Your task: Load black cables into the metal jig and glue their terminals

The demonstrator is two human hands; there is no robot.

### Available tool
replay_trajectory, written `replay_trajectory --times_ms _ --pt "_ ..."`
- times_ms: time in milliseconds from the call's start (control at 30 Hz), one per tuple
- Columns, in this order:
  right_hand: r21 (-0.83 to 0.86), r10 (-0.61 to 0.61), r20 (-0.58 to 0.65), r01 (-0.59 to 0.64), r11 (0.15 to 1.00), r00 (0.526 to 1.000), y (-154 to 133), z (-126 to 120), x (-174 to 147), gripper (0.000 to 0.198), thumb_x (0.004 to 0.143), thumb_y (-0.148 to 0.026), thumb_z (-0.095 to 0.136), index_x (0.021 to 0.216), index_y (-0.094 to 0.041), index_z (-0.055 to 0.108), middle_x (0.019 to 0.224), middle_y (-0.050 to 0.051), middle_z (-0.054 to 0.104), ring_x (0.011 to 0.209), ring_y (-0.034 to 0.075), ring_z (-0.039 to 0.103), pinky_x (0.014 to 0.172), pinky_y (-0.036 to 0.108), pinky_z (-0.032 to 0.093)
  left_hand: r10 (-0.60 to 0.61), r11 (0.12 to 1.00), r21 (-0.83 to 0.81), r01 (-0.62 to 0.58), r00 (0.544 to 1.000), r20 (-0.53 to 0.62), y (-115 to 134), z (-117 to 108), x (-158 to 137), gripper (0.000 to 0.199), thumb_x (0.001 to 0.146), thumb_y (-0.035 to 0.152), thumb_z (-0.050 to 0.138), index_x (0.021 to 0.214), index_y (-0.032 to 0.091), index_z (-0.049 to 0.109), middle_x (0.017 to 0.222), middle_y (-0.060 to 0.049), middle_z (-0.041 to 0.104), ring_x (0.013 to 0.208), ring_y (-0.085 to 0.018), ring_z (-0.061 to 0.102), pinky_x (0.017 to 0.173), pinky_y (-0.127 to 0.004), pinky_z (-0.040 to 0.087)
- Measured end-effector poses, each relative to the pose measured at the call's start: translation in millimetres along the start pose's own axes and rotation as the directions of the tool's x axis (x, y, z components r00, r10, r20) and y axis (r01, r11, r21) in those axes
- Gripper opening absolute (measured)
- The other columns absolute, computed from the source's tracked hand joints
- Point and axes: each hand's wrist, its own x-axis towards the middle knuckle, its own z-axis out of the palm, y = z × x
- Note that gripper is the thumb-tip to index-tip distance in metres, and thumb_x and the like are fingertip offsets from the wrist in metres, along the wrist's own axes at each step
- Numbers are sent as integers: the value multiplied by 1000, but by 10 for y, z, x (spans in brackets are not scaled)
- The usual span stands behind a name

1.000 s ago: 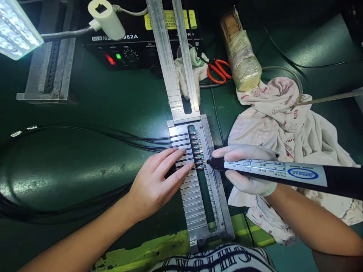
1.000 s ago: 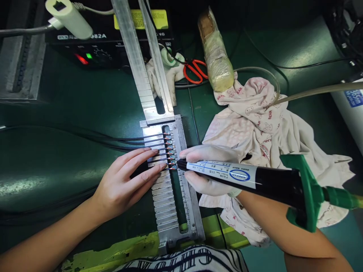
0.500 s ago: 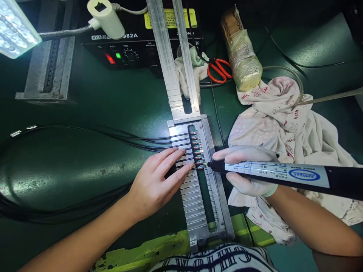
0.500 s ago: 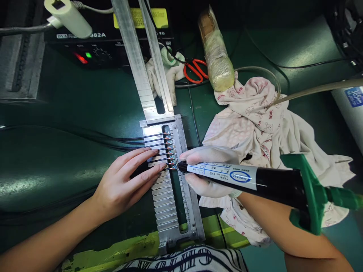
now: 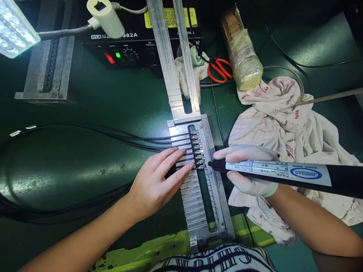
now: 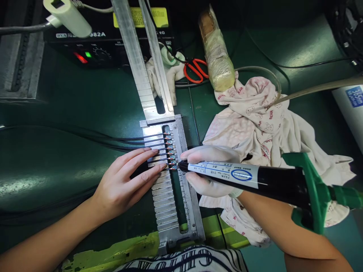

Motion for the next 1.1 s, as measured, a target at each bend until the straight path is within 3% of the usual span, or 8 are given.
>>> replay_trajectory --times_ms 367,567,1100 --pt "83 40 -19 -39 996 999 -10 4 19 27 75 -11 69 101 -19 67 103 6 73 91 20 73 81 28 64 -4 1000 -4 4 1000 -13 -2 8 -11 36 83 8 71 118 10 64 126 -23 60 116 -36 58 88 -50 56" --pt "134 55 -22 -52 990 998 -4 4 23 26 74 -8 69 99 -15 68 103 10 72 91 23 73 81 31 64 -1 1000 1 1 1000 -6 -1 7 -1 36 85 9 70 120 11 63 127 -22 60 117 -34 57 90 -49 55" --pt "101 58 -24 -56 993 998 -3 10 16 26 75 -11 69 99 -19 67 103 6 73 91 21 73 82 29 64 2 1000 -9 -3 1000 -13 -5 13 -5 36 84 8 71 119 10 64 127 -23 60 117 -35 57 89 -50 55"
